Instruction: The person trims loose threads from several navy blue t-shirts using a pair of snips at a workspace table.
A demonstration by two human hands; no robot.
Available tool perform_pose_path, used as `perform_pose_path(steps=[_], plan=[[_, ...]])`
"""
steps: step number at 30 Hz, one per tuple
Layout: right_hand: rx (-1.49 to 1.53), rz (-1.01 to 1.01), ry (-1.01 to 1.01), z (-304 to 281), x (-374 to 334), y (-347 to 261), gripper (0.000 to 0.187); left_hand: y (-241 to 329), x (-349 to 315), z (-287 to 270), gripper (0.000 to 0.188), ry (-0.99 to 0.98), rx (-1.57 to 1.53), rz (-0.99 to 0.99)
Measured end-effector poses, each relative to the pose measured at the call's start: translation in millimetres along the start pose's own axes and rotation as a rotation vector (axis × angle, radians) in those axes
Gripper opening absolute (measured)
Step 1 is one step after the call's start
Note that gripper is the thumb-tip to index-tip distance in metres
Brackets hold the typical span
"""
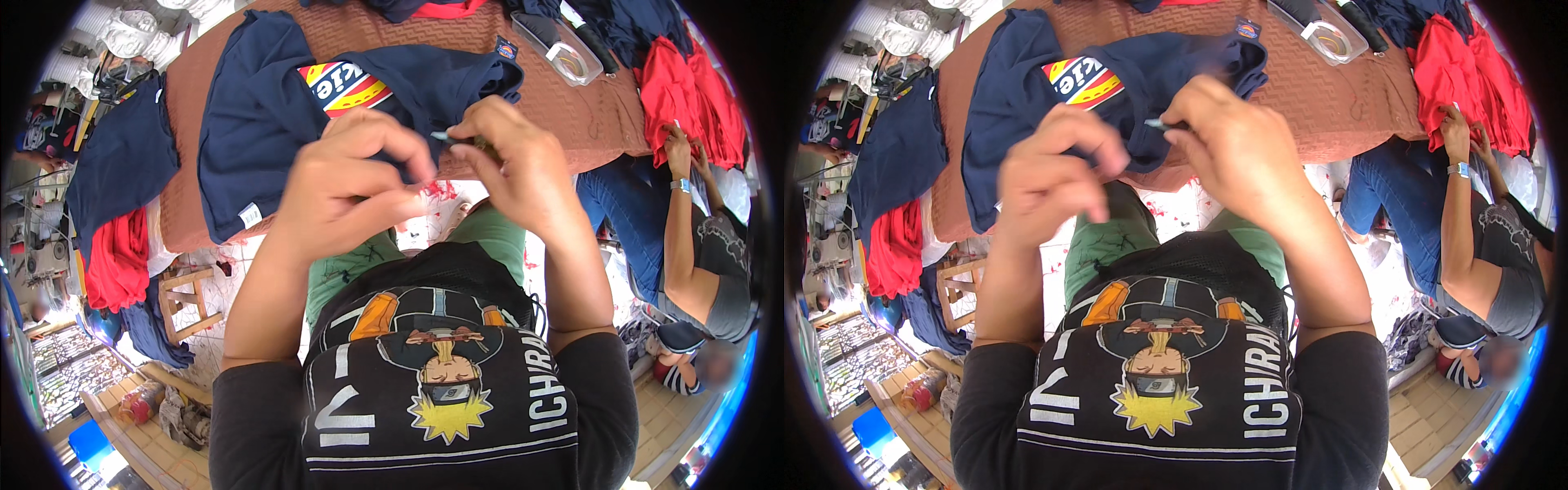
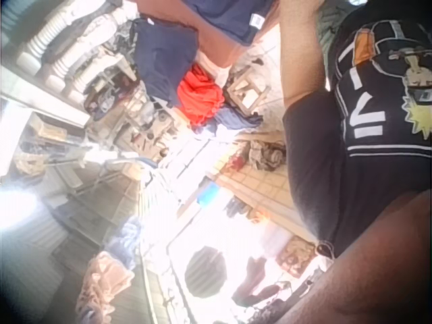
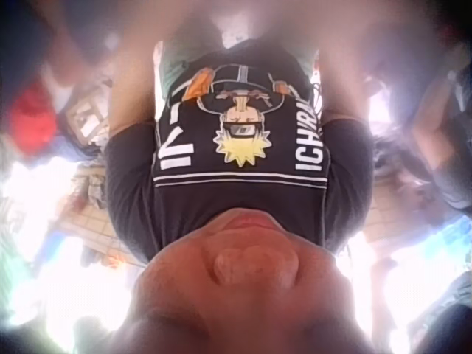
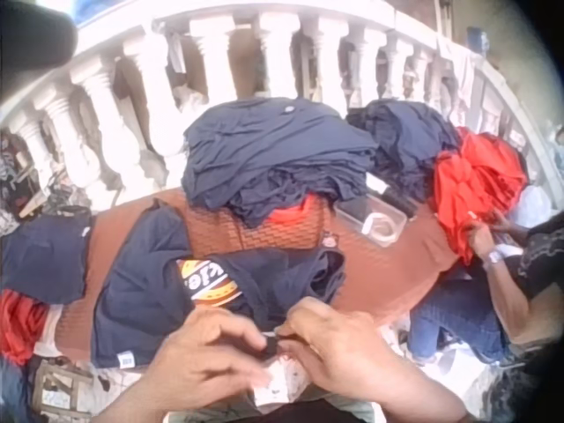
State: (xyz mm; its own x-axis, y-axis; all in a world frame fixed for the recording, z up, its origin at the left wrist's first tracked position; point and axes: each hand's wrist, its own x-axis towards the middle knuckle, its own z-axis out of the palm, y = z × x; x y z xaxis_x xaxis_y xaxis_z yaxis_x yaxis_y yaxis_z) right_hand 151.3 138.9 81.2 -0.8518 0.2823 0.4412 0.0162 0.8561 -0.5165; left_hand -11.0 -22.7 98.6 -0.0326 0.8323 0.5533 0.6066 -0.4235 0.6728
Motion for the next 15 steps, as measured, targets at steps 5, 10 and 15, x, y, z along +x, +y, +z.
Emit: perform_pose_path(steps=[5,10,15], plan=[[0.121,0.124,0.253,-16.5,5.0,13.3,0.027,11.8,-7.1,-18.7,0.039,0.346,0.001,-0.069],[0.220,0.192,0.312,-7.7,6.5,27.8,0.030,-9.1,-34.9,40.0,0.037,0.166,0.625,0.063],[0.322,0.064,0.136,9.4,14.3,38.3,0.049,-52.5,-38.4,66.9,0.042,0.121,0.825,-0.148]])
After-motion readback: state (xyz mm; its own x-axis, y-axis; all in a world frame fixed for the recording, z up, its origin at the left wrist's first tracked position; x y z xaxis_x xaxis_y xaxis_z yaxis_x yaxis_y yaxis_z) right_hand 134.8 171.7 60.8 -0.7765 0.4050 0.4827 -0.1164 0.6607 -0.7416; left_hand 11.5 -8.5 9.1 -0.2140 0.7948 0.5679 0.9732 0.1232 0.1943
